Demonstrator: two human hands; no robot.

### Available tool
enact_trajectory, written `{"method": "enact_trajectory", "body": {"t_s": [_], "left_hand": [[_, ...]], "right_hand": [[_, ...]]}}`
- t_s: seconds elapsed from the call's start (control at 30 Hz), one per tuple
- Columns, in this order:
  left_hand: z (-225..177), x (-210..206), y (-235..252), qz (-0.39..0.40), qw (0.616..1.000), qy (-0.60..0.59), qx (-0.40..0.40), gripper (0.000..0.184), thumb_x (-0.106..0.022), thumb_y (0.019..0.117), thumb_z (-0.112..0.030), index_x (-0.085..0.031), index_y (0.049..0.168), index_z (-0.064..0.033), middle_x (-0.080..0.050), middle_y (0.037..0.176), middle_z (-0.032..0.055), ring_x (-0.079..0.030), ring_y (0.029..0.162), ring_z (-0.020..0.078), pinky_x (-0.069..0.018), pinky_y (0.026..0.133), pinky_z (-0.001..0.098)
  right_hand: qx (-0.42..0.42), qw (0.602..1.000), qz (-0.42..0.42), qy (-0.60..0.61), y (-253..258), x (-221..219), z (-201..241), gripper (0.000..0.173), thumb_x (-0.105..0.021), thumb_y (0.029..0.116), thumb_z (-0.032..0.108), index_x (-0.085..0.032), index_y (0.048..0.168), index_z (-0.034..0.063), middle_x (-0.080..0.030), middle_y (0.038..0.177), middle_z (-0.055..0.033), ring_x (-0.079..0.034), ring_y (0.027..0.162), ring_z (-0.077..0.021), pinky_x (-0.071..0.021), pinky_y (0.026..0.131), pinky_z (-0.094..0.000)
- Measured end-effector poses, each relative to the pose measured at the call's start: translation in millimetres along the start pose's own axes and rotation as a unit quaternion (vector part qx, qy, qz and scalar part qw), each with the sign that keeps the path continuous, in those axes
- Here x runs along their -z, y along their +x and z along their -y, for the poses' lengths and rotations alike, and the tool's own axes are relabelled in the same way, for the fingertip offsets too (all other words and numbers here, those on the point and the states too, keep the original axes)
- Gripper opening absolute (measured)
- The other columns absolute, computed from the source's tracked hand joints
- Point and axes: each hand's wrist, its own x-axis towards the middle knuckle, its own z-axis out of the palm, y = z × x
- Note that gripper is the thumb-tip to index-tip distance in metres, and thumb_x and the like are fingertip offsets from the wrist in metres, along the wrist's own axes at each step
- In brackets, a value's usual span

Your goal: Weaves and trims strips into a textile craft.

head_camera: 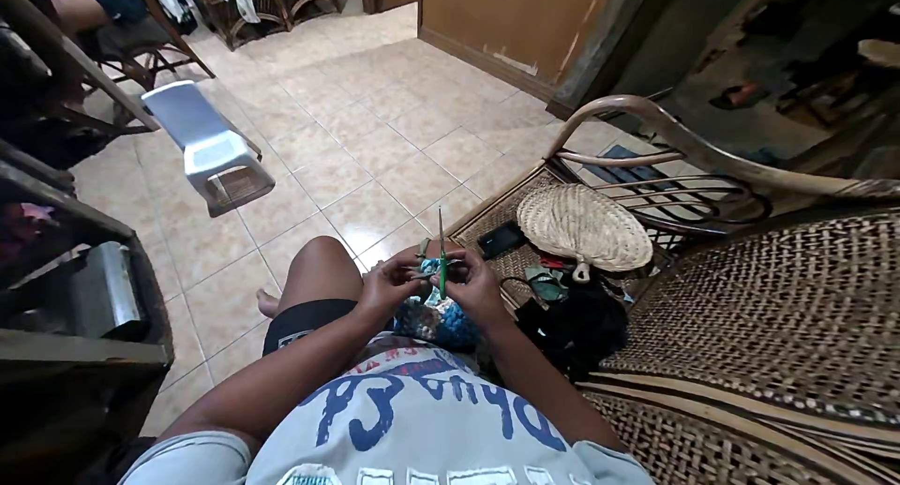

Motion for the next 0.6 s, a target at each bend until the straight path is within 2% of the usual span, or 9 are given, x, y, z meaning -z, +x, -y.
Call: {"method": "enact_trajectory", "body": {"t_s": [0.07, 0.23, 0.3, 0.4, 0.5, 0.6], "left_hand": [[-1, 1, -1, -0.001, 0.999, -0.034, 0.028, 0.018, -0.068, 0.0951, -0.002, -0.067, 0.112, 0.0039, -0.071, 0.099, 0.0075, -0.069, 0.085, 0.0108, -0.0594, 0.080, 0.0279], [-4, 1, 0, -0.005, 0.995, -0.070, 0.073, 0.013, -0.063, 0.0992, -0.004, -0.067, 0.110, 0.0028, -0.070, 0.094, 0.0055, -0.068, 0.079, 0.0102, -0.0587, 0.076, 0.0269], [-5, 0, -1, -0.008, 0.995, -0.069, 0.075, 0.015, -0.064, 0.0982, -0.003, -0.066, 0.112, 0.0026, -0.070, 0.095, 0.0057, -0.067, 0.079, 0.0100, -0.0583, 0.075, 0.0265], [-6, 0, 0, -0.005, 0.995, -0.054, 0.078, 0.027, -0.067, 0.0951, 0.001, -0.059, 0.121, 0.0034, -0.071, 0.096, 0.0064, -0.069, 0.080, 0.0092, -0.0579, 0.076, 0.0257], [-3, 1, 1, 0.000, 0.998, -0.024, 0.055, 0.032, -0.068, 0.0926, 0.003, -0.058, 0.122, 0.0038, -0.073, 0.098, 0.0064, -0.069, 0.083, 0.0089, -0.0578, 0.079, 0.0263], [-3, 8, 4, -0.019, 0.999, 0.025, -0.032, 0.023, -0.069, 0.0907, 0.004, -0.064, 0.113, 0.0053, -0.071, 0.098, 0.0060, -0.068, 0.084, 0.0078, -0.0581, 0.082, 0.0263]], "right_hand": [[0.005, 1.000, 0.003, 0.000, -1, 0, -2, 0.044, -0.079, 0.0781, -0.005, -0.060, 0.118, -0.0018, -0.072, 0.093, -0.0076, -0.070, 0.078, -0.0107, -0.0611, 0.074, -0.0277], [0.008, 1.000, 0.004, -0.002, -2, 1, -2, 0.044, -0.079, 0.0771, -0.005, -0.060, 0.117, -0.0013, -0.071, 0.093, -0.0072, -0.070, 0.077, -0.0101, -0.0607, 0.073, -0.0270], [0.006, 1.000, 0.004, 0.004, -2, 0, -2, 0.044, -0.079, 0.0770, -0.006, -0.060, 0.117, -0.0012, -0.072, 0.093, -0.0074, -0.070, 0.077, -0.0104, -0.0610, 0.073, -0.0269], [-0.005, 1.000, 0.000, -0.006, -1, 1, -3, 0.044, -0.078, 0.0784, -0.006, -0.060, 0.118, -0.0015, -0.072, 0.095, -0.0085, -0.070, 0.078, -0.0110, -0.0610, 0.075, -0.0279], [0.000, 0.999, -0.005, -0.034, -1, 4, -5, 0.042, -0.076, 0.0809, -0.003, -0.060, 0.120, -0.0015, -0.071, 0.096, -0.0096, -0.070, 0.079, -0.0124, -0.0610, 0.075, -0.0300], [0.023, 0.997, 0.022, -0.075, -4, 12, 2, 0.041, -0.078, 0.0858, 0.007, -0.062, 0.122, -0.0026, -0.071, 0.098, -0.0087, -0.070, 0.083, -0.0097, -0.0597, 0.079, -0.0277]]}}
